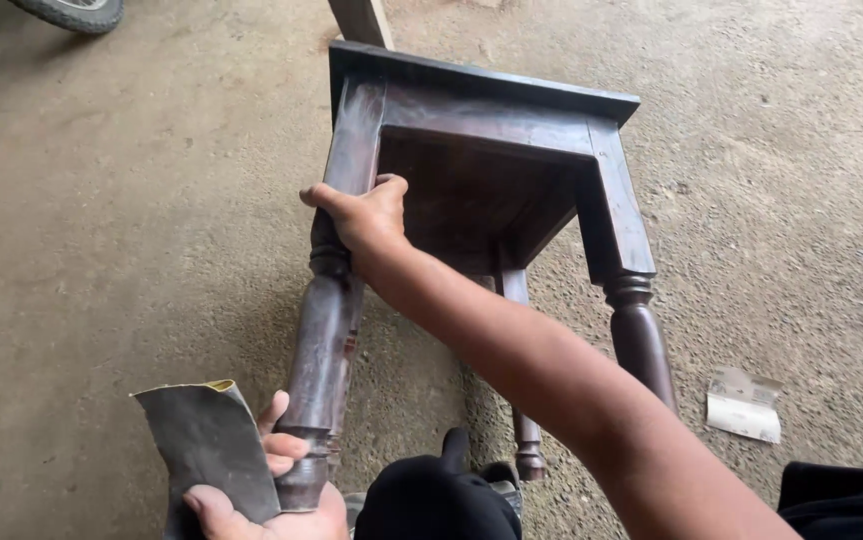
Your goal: The person sands the legs and frame of a small wooden stool using a piece of sandpaper. They work on each leg individually and then sand the top frame, occasionally rotating the stool to access different sides.
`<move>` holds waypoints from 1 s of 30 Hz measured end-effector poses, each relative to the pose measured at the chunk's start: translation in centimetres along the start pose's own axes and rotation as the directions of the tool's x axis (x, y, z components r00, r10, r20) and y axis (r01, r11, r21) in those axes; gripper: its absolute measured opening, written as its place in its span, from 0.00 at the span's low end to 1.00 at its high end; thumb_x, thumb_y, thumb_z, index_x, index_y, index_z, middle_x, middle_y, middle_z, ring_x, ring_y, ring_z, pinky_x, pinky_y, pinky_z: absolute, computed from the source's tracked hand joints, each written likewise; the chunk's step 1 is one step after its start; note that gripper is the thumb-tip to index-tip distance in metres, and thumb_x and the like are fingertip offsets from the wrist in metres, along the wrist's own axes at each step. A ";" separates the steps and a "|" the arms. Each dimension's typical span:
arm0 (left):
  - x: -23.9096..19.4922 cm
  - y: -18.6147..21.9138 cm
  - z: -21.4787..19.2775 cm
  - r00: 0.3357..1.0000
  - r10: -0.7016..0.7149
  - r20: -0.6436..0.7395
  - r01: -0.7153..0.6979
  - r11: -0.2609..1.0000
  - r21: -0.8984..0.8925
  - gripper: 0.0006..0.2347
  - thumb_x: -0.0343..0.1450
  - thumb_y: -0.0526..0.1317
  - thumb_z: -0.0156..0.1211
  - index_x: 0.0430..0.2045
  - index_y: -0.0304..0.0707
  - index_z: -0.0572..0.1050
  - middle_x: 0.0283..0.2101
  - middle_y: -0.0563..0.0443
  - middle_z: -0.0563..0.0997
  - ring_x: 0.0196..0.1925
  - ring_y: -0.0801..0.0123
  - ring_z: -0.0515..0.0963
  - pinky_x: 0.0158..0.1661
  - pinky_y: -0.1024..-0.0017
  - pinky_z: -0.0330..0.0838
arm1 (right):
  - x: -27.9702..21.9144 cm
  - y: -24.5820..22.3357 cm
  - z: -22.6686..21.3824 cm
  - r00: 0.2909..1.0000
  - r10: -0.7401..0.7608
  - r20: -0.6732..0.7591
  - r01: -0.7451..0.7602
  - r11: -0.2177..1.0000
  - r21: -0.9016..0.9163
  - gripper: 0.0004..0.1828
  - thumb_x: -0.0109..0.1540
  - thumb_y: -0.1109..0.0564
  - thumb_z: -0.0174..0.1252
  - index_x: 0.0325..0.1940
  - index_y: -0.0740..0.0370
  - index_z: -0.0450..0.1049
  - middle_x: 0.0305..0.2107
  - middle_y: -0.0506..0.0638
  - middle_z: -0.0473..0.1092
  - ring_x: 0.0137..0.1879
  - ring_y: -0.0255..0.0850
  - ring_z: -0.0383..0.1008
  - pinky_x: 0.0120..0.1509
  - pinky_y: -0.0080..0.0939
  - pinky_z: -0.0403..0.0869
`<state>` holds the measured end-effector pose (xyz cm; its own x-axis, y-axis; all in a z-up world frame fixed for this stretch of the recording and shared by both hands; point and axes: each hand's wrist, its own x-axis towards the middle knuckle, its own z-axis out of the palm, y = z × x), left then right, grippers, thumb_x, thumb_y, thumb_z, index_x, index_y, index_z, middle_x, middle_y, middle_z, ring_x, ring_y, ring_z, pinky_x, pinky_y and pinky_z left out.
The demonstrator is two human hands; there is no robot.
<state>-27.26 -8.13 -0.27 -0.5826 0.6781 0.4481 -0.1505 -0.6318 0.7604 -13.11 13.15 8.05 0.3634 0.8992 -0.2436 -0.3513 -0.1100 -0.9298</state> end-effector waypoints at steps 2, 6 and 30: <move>0.8 -0.5 -1.2 1.000 -0.015 -0.024 0.014 1.000 -0.008 0.28 0.84 0.58 0.35 0.20 0.34 0.64 0.19 0.47 0.64 0.25 0.63 0.71 0.61 0.44 0.77 | 0.8 1.9 1.2 1.000 -0.023 -0.018 0.020 0.992 -0.126 0.52 0.44 0.47 0.76 0.61 0.67 0.53 0.42 0.61 0.71 0.43 0.48 0.77 0.44 0.46 0.77; 1.5 -1.5 -3.5 0.997 -0.014 -0.070 0.015 1.000 0.024 0.26 0.85 0.57 0.35 0.21 0.36 0.63 0.18 0.48 0.64 0.27 0.64 0.71 0.62 0.45 0.76 | -0.6 1.9 2.9 0.991 0.123 0.050 -0.104 0.955 -0.279 0.56 0.44 0.42 0.74 0.63 0.66 0.49 0.46 0.64 0.70 0.49 0.50 0.80 0.51 0.50 0.81; -1.5 -2.4 -4.7 0.938 -0.015 -0.346 0.053 0.994 0.101 0.25 0.85 0.54 0.37 0.24 0.34 0.69 0.23 0.49 0.68 0.34 0.64 0.75 0.61 0.50 0.77 | -5.5 4.6 -4.1 0.985 -0.005 0.175 -0.039 0.968 0.248 0.36 0.60 0.49 0.63 0.68 0.61 0.60 0.38 0.46 0.69 0.39 0.35 0.72 0.37 0.41 0.75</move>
<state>-29.77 -9.37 -4.95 -0.8210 0.5151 0.2463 -0.0997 -0.5541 0.8264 -13.19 5.92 3.94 0.2088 0.9598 -0.1875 -0.5680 -0.0370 -0.8222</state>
